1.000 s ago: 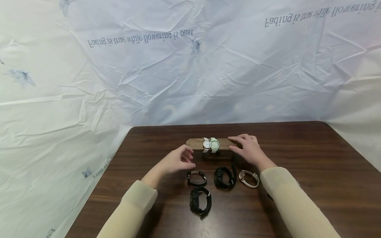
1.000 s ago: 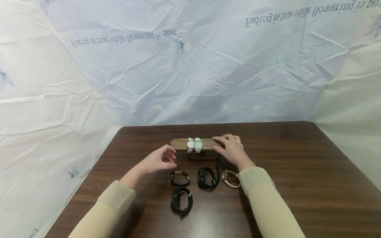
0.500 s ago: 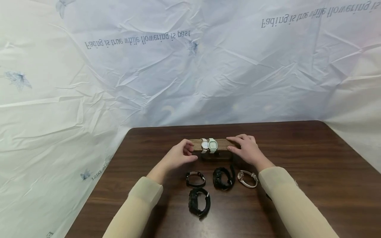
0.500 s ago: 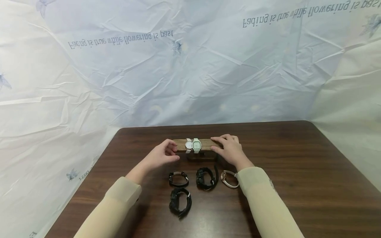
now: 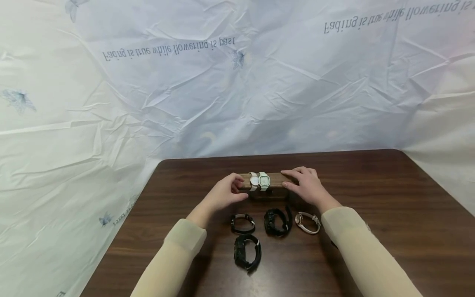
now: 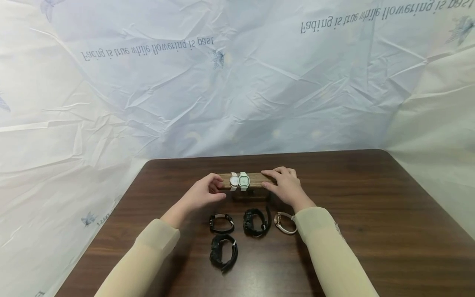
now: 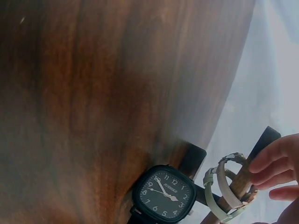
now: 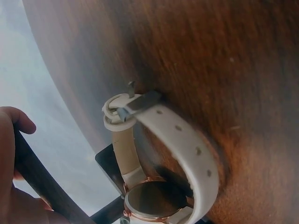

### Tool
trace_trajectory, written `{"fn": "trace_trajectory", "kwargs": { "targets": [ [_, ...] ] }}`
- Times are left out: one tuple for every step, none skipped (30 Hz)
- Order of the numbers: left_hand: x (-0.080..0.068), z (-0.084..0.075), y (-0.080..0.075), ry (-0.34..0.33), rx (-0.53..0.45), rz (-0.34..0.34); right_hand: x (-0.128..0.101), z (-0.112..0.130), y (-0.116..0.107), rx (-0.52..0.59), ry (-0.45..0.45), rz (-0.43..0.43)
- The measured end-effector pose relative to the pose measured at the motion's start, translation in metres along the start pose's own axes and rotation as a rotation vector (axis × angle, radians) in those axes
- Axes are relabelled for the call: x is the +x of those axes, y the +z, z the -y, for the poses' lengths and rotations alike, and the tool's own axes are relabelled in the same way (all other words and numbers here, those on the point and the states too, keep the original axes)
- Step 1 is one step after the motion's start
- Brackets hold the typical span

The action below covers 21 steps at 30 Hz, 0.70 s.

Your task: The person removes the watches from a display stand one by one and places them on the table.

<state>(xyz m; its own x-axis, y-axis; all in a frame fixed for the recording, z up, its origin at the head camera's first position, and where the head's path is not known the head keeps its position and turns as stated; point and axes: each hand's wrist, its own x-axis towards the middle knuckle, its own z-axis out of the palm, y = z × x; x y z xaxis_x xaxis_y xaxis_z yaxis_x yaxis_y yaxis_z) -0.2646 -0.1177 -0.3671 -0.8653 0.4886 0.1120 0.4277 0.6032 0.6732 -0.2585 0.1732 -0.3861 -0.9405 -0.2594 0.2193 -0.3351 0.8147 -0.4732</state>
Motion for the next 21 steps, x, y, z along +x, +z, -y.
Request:
{"fn": "trace_trajectory", "kwargs": {
  "targets": [
    [0.0, -0.001, 0.0, 0.007, 0.015, -0.013, 0.0, 0.0, 0.0, 0.001, 0.001, 0.001],
    [0.001, -0.001, 0.001, 0.014, 0.029, -0.026, 0.0, 0.0, -0.001, -0.002, 0.002, 0.003],
    [0.001, -0.002, 0.001, 0.021, 0.045, -0.04, 0.0, 0.0, -0.001, -0.003, 0.004, 0.006],
    [0.002, -0.002, 0.002, 0.031, 0.056, -0.054, 0.0, 0.0, -0.001, -0.002, 0.003, 0.011],
    [0.003, -0.002, 0.002, 0.041, 0.069, -0.064, 0.0, 0.0, -0.001, -0.002, 0.001, 0.016],
    [0.004, -0.002, 0.003, 0.05, 0.078, -0.072, 0.0, 0.0, -0.002, -0.001, -0.002, 0.02],
    [0.005, -0.002, 0.004, 0.06, 0.085, -0.081, -0.001, 0.0, -0.002, -0.001, -0.001, 0.021],
    [0.007, -0.002, 0.005, 0.07, 0.095, -0.089, -0.001, 0.0, -0.002, -0.001, -0.001, 0.022],
    [0.009, -0.002, 0.005, 0.08, 0.106, -0.096, -0.001, 0.0, -0.002, 0.0, 0.0, 0.024],
    [0.01, -0.002, 0.006, 0.093, 0.117, -0.103, -0.001, 0.0, -0.003, 0.0, 0.0, 0.025],
    [0.012, -0.002, 0.007, 0.103, 0.134, -0.109, -0.001, 0.0, -0.003, 0.0, 0.001, 0.025],
    [0.014, -0.002, 0.008, 0.112, 0.152, -0.115, -0.001, -0.001, -0.004, 0.002, 0.002, 0.024],
    [0.016, -0.002, 0.008, 0.122, 0.168, -0.119, -0.001, -0.001, -0.004, 0.003, 0.002, 0.022],
    [0.018, -0.002, 0.009, 0.133, 0.185, -0.12, -0.001, -0.001, -0.004, 0.001, 0.003, 0.021],
    [0.019, -0.002, 0.01, 0.14, 0.197, -0.12, -0.001, -0.001, -0.004, -0.001, 0.005, 0.02],
    [0.021, -0.002, 0.01, 0.144, 0.208, -0.119, -0.001, -0.001, -0.004, -0.004, 0.007, 0.018],
    [0.022, -0.001, 0.011, 0.143, 0.219, -0.116, -0.001, 0.0, -0.004, -0.004, 0.004, 0.017],
    [0.023, -0.001, 0.011, 0.138, 0.224, -0.114, -0.001, 0.0, -0.003, -0.006, 0.003, 0.016],
    [0.023, -0.001, 0.011, 0.135, 0.224, -0.114, -0.001, 0.0, -0.003, -0.007, 0.001, 0.015],
    [0.024, 0.0, 0.011, 0.131, 0.226, -0.113, -0.001, 0.001, -0.002, -0.009, 0.002, 0.014],
    [0.024, 0.0, 0.011, 0.126, 0.227, -0.113, -0.001, 0.001, -0.002, -0.007, 0.001, 0.013]
  ]
}}
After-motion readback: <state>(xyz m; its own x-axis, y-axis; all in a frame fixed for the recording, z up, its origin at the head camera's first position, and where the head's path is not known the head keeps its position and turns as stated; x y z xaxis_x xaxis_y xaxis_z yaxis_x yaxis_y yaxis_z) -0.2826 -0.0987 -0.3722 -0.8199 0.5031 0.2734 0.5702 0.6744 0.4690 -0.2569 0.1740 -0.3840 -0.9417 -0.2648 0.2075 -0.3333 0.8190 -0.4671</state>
